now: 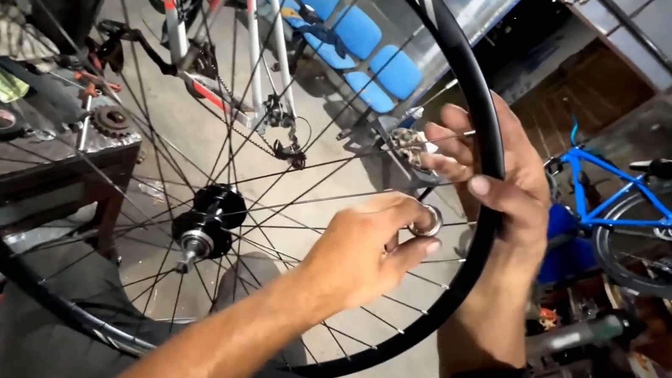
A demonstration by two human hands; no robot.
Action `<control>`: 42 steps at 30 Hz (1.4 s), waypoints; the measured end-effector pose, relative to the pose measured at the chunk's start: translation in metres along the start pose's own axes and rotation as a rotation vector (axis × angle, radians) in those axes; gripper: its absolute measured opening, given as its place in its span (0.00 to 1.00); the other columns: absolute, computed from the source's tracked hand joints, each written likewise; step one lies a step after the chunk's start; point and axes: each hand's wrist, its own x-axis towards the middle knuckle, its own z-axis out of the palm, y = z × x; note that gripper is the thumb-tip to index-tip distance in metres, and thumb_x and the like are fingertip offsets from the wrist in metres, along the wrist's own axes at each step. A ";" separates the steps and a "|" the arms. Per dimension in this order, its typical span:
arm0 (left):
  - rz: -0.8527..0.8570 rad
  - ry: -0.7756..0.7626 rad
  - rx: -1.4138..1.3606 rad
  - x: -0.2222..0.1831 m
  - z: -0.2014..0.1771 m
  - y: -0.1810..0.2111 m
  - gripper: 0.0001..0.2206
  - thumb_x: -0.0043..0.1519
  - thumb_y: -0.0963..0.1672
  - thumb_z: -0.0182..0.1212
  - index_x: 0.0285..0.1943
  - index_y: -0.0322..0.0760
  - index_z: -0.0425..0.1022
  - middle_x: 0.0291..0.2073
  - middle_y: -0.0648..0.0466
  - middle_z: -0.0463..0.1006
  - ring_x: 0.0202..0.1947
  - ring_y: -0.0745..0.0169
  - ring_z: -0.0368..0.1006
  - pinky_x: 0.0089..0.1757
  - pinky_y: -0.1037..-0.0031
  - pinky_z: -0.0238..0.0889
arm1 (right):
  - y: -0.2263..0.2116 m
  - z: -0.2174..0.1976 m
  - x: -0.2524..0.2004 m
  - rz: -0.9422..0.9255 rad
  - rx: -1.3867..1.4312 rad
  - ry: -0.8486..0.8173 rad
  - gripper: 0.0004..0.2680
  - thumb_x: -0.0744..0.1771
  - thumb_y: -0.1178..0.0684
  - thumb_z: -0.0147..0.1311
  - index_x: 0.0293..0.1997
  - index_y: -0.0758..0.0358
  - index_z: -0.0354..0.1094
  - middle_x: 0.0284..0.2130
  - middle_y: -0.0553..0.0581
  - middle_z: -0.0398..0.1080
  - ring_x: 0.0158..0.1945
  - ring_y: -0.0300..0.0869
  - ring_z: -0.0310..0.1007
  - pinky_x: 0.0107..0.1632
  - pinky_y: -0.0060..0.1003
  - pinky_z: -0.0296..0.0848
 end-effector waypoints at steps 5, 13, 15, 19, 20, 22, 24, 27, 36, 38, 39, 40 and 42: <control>-0.263 -0.197 0.082 0.010 -0.021 0.029 0.10 0.61 0.49 0.66 0.48 0.45 0.80 0.23 0.55 0.76 0.23 0.56 0.78 0.31 0.67 0.72 | 0.009 -0.027 -0.014 -0.103 0.027 0.025 0.37 0.57 0.72 0.54 0.78 0.66 0.46 0.67 0.81 0.59 0.65 0.66 0.69 0.64 0.62 0.75; -0.255 -0.348 0.219 -0.012 -0.024 -0.018 0.09 0.59 0.49 0.65 0.45 0.47 0.79 0.31 0.51 0.84 0.36 0.47 0.83 0.40 0.62 0.75 | 0.074 0.006 -0.056 -0.232 0.174 0.251 0.31 0.61 0.67 0.57 0.75 0.69 0.52 0.65 0.74 0.66 0.66 0.60 0.72 0.67 0.55 0.75; -0.214 -0.384 0.223 -0.019 -0.021 -0.023 0.10 0.60 0.49 0.65 0.45 0.44 0.78 0.36 0.48 0.85 0.42 0.44 0.83 0.43 0.57 0.75 | 0.080 0.003 -0.064 -0.237 0.169 0.283 0.31 0.61 0.66 0.56 0.75 0.69 0.53 0.65 0.72 0.67 0.66 0.59 0.72 0.67 0.53 0.75; -0.050 -0.282 0.288 -0.021 -0.018 -0.019 0.07 0.62 0.47 0.65 0.44 0.43 0.78 0.41 0.48 0.84 0.46 0.41 0.81 0.46 0.57 0.74 | 0.088 -0.007 -0.065 -0.239 0.209 0.261 0.29 0.62 0.66 0.56 0.74 0.69 0.53 0.64 0.75 0.67 0.65 0.60 0.73 0.66 0.55 0.75; 0.019 -0.223 0.331 -0.023 -0.018 -0.016 0.06 0.62 0.46 0.66 0.44 0.43 0.78 0.44 0.47 0.84 0.49 0.41 0.80 0.47 0.58 0.73 | 0.090 -0.007 -0.066 -0.237 0.217 0.265 0.29 0.62 0.66 0.55 0.74 0.69 0.53 0.64 0.75 0.67 0.65 0.61 0.72 0.66 0.55 0.74; 0.072 -0.162 0.338 -0.019 -0.022 -0.001 0.06 0.62 0.45 0.65 0.46 0.42 0.78 0.46 0.45 0.83 0.49 0.39 0.80 0.46 0.58 0.74 | 0.092 -0.010 -0.064 -0.222 0.244 0.273 0.29 0.62 0.67 0.55 0.74 0.69 0.53 0.63 0.75 0.67 0.65 0.61 0.72 0.66 0.55 0.74; 0.130 -0.108 0.350 -0.013 -0.024 0.009 0.07 0.62 0.43 0.65 0.47 0.42 0.78 0.47 0.43 0.82 0.49 0.38 0.80 0.46 0.58 0.75 | 0.091 -0.004 -0.062 -0.216 0.274 0.283 0.29 0.62 0.68 0.54 0.74 0.70 0.53 0.63 0.76 0.67 0.65 0.61 0.72 0.67 0.56 0.74; 0.250 -0.003 0.413 -0.002 -0.023 0.013 0.06 0.64 0.43 0.66 0.48 0.40 0.78 0.54 0.43 0.79 0.49 0.39 0.79 0.45 0.56 0.76 | 0.086 0.010 -0.058 -0.211 0.255 0.313 0.26 0.63 0.66 0.55 0.72 0.67 0.57 0.63 0.73 0.69 0.65 0.58 0.73 0.66 0.53 0.76; 0.368 0.139 0.524 0.019 -0.032 0.004 0.08 0.60 0.41 0.73 0.46 0.41 0.81 0.49 0.48 0.80 0.48 0.44 0.81 0.48 0.59 0.76 | 0.094 0.007 -0.062 -0.240 0.241 0.299 0.31 0.61 0.63 0.58 0.74 0.71 0.53 0.60 0.75 0.68 0.61 0.63 0.75 0.60 0.57 0.77; 0.351 0.214 0.471 0.023 -0.038 0.006 0.07 0.61 0.42 0.72 0.45 0.40 0.80 0.48 0.46 0.80 0.48 0.40 0.80 0.49 0.56 0.75 | 0.103 0.002 -0.068 -0.228 0.258 0.320 0.31 0.60 0.63 0.59 0.74 0.71 0.53 0.60 0.77 0.68 0.61 0.61 0.76 0.60 0.54 0.78; 0.356 0.209 0.486 0.026 -0.040 0.008 0.07 0.61 0.42 0.72 0.45 0.40 0.80 0.48 0.46 0.80 0.48 0.40 0.80 0.49 0.56 0.75 | 0.101 0.003 -0.067 -0.236 0.271 0.316 0.31 0.60 0.63 0.59 0.74 0.71 0.53 0.60 0.77 0.68 0.61 0.61 0.76 0.60 0.54 0.78; 0.329 0.246 0.464 0.028 -0.041 0.010 0.07 0.61 0.41 0.72 0.45 0.38 0.79 0.48 0.44 0.80 0.49 0.38 0.80 0.49 0.55 0.74 | 0.098 0.004 -0.067 -0.236 0.271 0.315 0.31 0.60 0.64 0.59 0.73 0.72 0.54 0.60 0.77 0.68 0.60 0.61 0.76 0.59 0.53 0.79; 0.307 0.278 0.450 0.032 -0.042 0.011 0.07 0.62 0.41 0.71 0.45 0.36 0.78 0.48 0.42 0.79 0.49 0.35 0.79 0.49 0.54 0.73 | 0.097 0.004 -0.070 -0.242 0.279 0.313 0.31 0.60 0.64 0.59 0.73 0.73 0.54 0.60 0.78 0.69 0.60 0.61 0.76 0.59 0.52 0.80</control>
